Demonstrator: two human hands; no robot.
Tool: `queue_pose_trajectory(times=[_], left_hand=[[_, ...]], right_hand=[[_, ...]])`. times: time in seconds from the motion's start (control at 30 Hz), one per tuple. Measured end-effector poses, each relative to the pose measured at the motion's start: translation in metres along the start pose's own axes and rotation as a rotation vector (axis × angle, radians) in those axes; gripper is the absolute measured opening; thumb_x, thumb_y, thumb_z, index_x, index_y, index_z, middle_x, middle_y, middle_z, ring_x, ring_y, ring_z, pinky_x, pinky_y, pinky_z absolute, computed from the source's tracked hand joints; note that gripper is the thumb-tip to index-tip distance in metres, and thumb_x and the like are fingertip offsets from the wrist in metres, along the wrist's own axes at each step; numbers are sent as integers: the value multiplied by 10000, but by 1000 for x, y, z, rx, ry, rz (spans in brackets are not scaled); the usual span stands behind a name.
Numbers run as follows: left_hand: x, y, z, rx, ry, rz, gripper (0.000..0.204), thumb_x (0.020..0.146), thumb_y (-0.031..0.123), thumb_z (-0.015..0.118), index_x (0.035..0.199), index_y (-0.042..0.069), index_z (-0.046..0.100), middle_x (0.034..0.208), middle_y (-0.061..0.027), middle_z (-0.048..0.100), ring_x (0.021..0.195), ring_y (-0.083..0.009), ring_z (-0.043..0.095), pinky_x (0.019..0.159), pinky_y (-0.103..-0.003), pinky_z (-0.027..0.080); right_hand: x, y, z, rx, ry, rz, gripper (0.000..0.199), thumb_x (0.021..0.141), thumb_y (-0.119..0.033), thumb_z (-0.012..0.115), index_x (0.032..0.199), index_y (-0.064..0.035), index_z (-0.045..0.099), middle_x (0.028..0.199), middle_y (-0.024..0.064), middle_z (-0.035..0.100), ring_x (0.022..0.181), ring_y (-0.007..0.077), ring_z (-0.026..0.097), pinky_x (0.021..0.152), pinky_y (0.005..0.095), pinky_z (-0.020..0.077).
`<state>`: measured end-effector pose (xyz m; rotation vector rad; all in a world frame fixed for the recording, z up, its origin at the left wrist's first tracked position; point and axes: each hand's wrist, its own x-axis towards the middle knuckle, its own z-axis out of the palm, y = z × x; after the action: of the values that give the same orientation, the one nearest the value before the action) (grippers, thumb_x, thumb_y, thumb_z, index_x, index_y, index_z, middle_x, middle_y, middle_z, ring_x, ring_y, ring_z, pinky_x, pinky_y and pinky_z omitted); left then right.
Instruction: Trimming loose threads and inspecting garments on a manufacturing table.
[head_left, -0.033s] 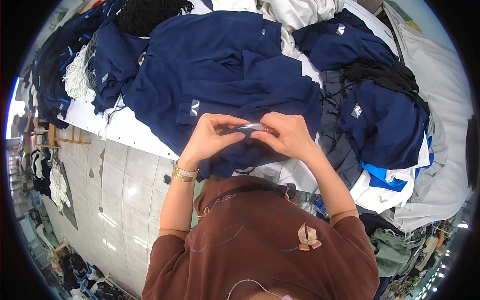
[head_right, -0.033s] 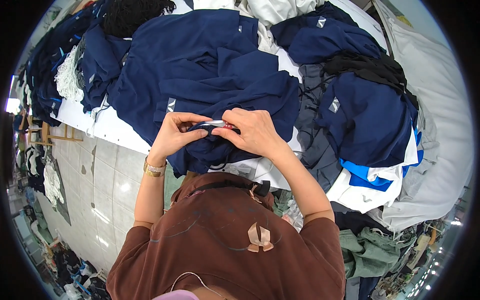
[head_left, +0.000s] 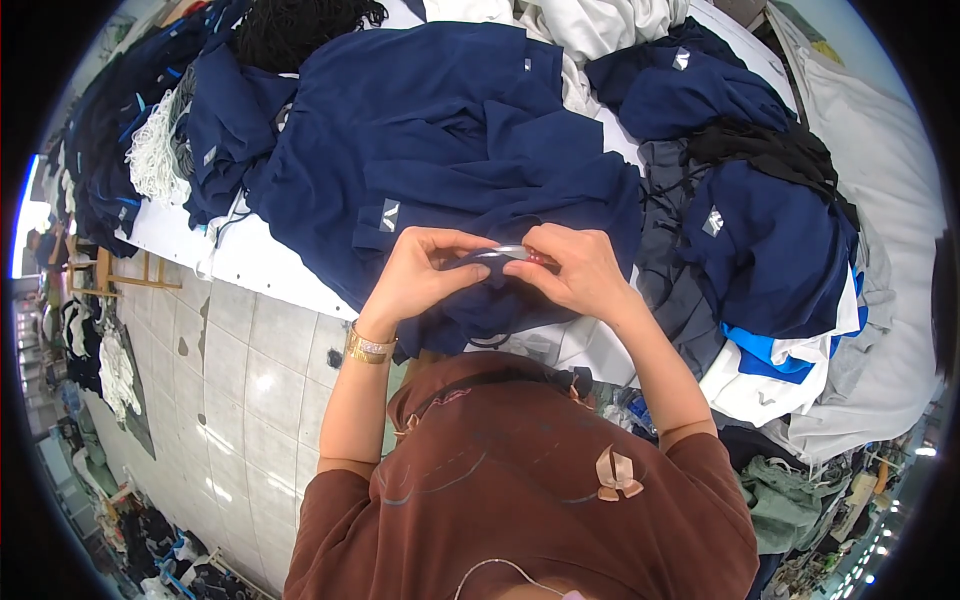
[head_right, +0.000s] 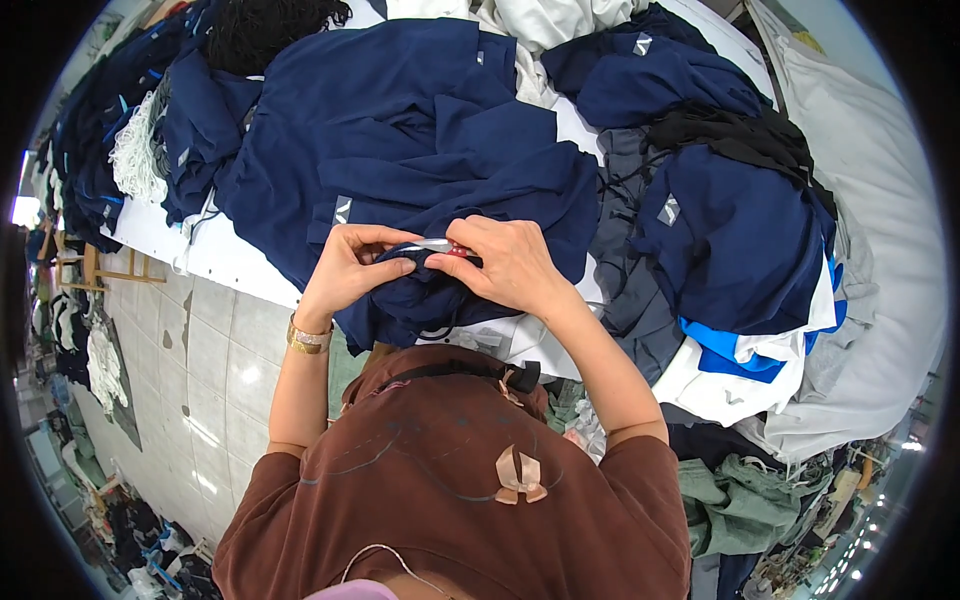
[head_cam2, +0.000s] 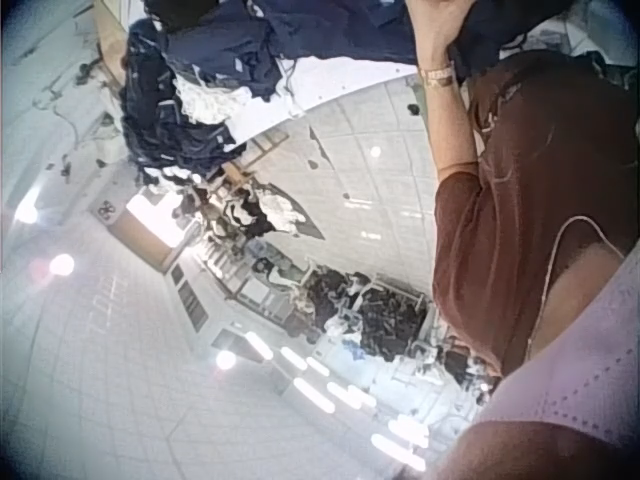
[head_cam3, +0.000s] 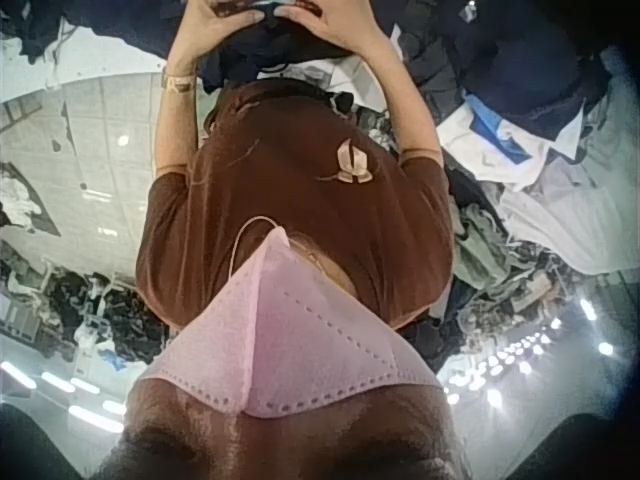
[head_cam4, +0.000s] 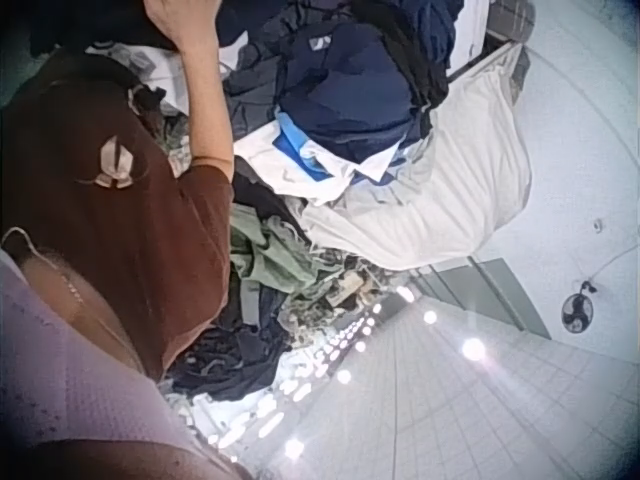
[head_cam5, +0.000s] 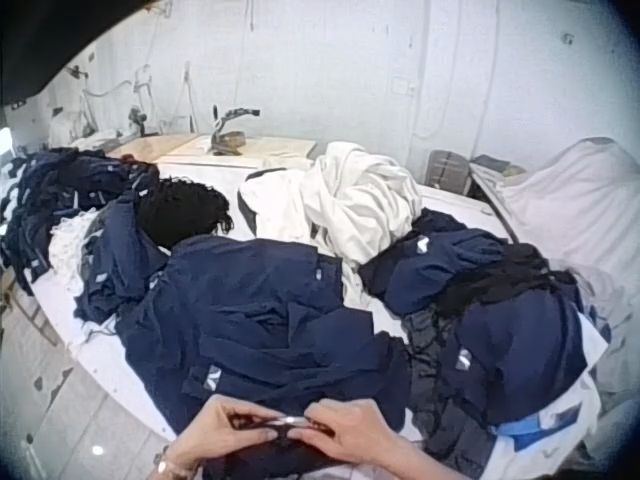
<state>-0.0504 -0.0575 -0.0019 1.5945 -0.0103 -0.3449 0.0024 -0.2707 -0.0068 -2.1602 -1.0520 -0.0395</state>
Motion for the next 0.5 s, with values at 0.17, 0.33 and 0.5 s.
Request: queue_pose_trajectory(times=[0.17,0.33,0.5], left_hand=[[2,0,0,-10,-5,0,265,751,-38,670,1016,-32,670,880,-54,673,758,-48,582,671,-183,475],[1,3,1,15,12,-8,261,749,-35,669,1009,-23,677,864,-43,671,739,-40,571,662,-177,467],[1,2,2,41,12,-4,252,748,-24,673,1000,-16,683,858,-36,669,734,-35,560,651,-173,462]], right_hand=[[-1,2,2,-15,-17,-10,350,799,-386,660,690,-77,535,613,44,522,503,239,538,443,327,377],[-1,3,-2,-10,-8,3,354,803,-392,653,686,-81,531,604,45,520,500,247,538,442,328,376],[-1,2,-1,-40,-27,-18,355,804,-397,650,686,-84,531,600,44,515,499,248,538,445,333,377]])
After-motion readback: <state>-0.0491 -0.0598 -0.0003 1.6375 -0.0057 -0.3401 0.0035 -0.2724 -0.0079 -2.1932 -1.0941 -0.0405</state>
